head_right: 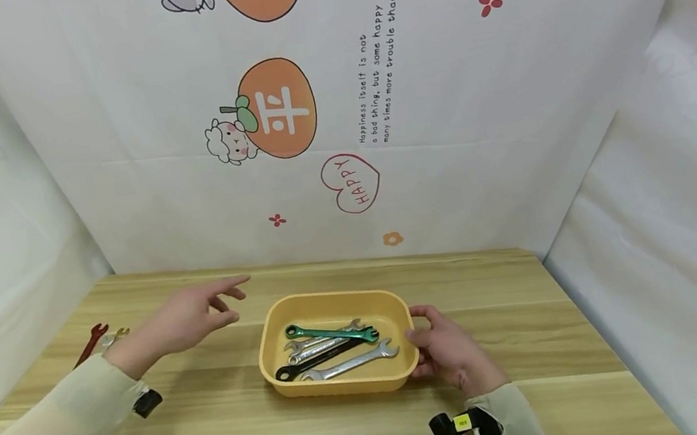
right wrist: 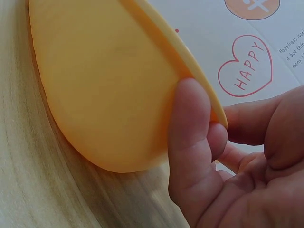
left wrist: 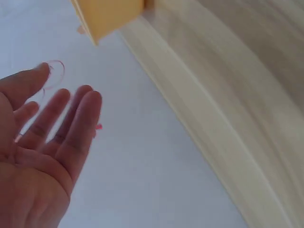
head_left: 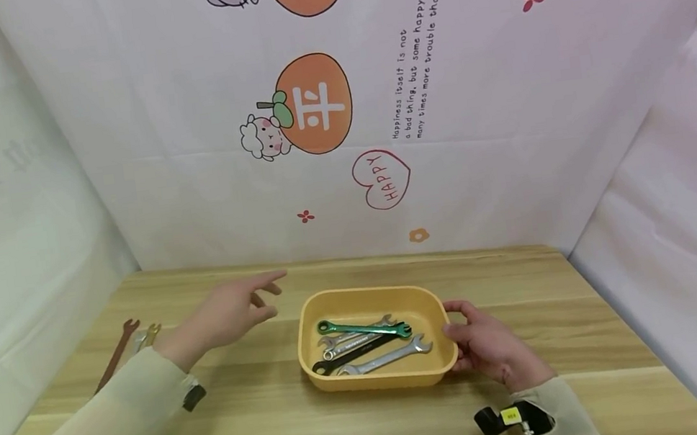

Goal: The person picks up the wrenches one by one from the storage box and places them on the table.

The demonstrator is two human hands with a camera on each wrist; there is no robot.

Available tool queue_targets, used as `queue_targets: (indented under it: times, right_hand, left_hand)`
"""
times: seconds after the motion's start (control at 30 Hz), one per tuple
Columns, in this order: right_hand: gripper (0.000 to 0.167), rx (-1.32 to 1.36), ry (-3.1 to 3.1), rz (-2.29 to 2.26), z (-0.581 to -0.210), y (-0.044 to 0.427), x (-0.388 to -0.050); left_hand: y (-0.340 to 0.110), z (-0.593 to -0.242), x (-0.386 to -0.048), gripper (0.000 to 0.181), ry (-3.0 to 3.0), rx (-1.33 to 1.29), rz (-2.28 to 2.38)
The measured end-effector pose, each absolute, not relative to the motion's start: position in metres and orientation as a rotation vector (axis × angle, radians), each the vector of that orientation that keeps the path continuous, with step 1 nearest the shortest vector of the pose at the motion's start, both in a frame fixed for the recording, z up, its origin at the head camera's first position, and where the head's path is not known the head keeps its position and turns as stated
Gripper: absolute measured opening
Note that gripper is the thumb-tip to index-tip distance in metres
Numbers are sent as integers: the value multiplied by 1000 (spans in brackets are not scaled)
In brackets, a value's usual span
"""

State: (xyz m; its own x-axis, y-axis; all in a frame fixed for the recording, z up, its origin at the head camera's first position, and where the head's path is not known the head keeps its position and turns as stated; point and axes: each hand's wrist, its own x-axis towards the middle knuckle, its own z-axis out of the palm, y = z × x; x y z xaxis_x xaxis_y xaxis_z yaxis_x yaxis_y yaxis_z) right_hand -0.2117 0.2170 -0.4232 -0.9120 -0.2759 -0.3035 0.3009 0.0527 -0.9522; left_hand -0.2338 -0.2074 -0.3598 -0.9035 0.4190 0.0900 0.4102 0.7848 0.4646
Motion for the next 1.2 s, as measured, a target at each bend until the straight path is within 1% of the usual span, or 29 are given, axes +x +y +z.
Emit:
queue_targets:
  times: [0.13,0.33,0.6,0.93,1.07,1.2]
  right_hand:
    - [52,23,1927,-1923,-426,217,-211]
    - [51,4,1920,-1931,-427,216,-212]
    - [50,20,1945,-1919,-427,216,-212]
    - [50,1,1926,-1928,-427,216,-212]
    - [50,0,1932,-1927,-427,216,-211]
    - [51,3,1930,-1932,-425,217,-211]
  left_hand:
    - [-185,-357,-238,66,2916,794,762]
    - [-153,-361,-241,69,2845,1032,670]
    - [-120,-382,-255,70,2702,1234,566]
    - [-96,-403,-265,62,2556,1241,561]
    - [-92,-409,-267,60,2571,1249,453]
    - [-89,-411,-268,51,2597,1261,364]
